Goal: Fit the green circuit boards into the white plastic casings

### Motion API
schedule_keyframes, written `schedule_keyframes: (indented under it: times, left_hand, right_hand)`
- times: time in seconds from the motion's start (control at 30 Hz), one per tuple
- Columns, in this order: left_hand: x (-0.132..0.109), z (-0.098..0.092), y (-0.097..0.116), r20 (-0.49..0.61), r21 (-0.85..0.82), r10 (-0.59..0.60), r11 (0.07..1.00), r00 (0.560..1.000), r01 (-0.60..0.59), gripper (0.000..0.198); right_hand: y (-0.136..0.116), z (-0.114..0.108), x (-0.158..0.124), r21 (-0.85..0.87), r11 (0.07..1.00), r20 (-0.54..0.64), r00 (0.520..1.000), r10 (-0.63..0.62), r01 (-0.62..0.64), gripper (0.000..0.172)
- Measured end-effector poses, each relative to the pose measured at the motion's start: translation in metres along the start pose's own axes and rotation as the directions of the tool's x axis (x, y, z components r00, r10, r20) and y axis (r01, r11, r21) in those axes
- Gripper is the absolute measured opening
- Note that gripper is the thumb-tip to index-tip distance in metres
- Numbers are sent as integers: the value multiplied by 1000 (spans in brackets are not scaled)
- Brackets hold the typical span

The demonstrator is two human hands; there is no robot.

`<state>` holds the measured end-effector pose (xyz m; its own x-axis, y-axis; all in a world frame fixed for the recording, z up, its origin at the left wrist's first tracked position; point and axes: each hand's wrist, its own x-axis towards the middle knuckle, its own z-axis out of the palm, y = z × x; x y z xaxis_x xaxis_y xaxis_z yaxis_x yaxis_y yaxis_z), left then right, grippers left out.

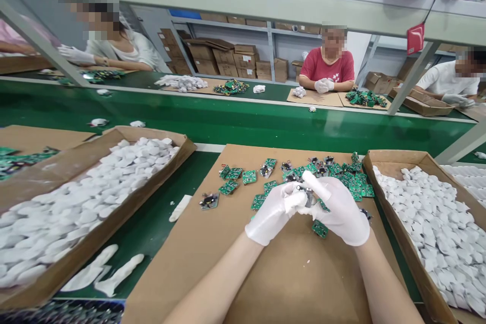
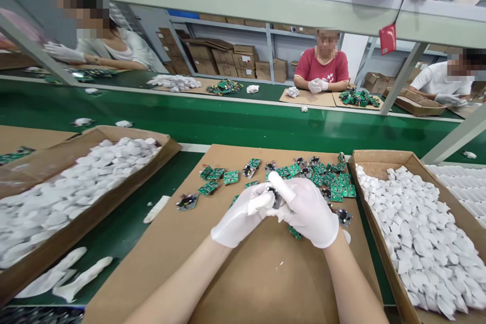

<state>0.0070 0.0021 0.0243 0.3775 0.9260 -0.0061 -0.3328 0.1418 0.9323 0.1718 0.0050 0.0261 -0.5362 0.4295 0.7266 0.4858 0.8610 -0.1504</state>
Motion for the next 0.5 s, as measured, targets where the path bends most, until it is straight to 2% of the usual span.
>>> schedule_keyframes:
  times: [0.1,0.3,0.4,0.5]
  left_hand:
    - [3,0,-4,24,-37,1,999,1000,0,33]
    - [16,-8,-22,-37,-21,20,1000,999,-20,39]
    - [16,-8,-21,-20,-13,25,1000,999,-25,38]
    - [9,-5,-11,59,-34,24,999,998,-22,43]
  right_hand:
    - [3,5,-2,-13,999,39,999,-32,32,72]
    - [3,9,-5,-66,997,103,994,-20,27,71]
    - [-1,4,-1,-38,999,53,998,-30,32,68]
    - [-4,0,1,29,1000,-47,999,-5,6,68]
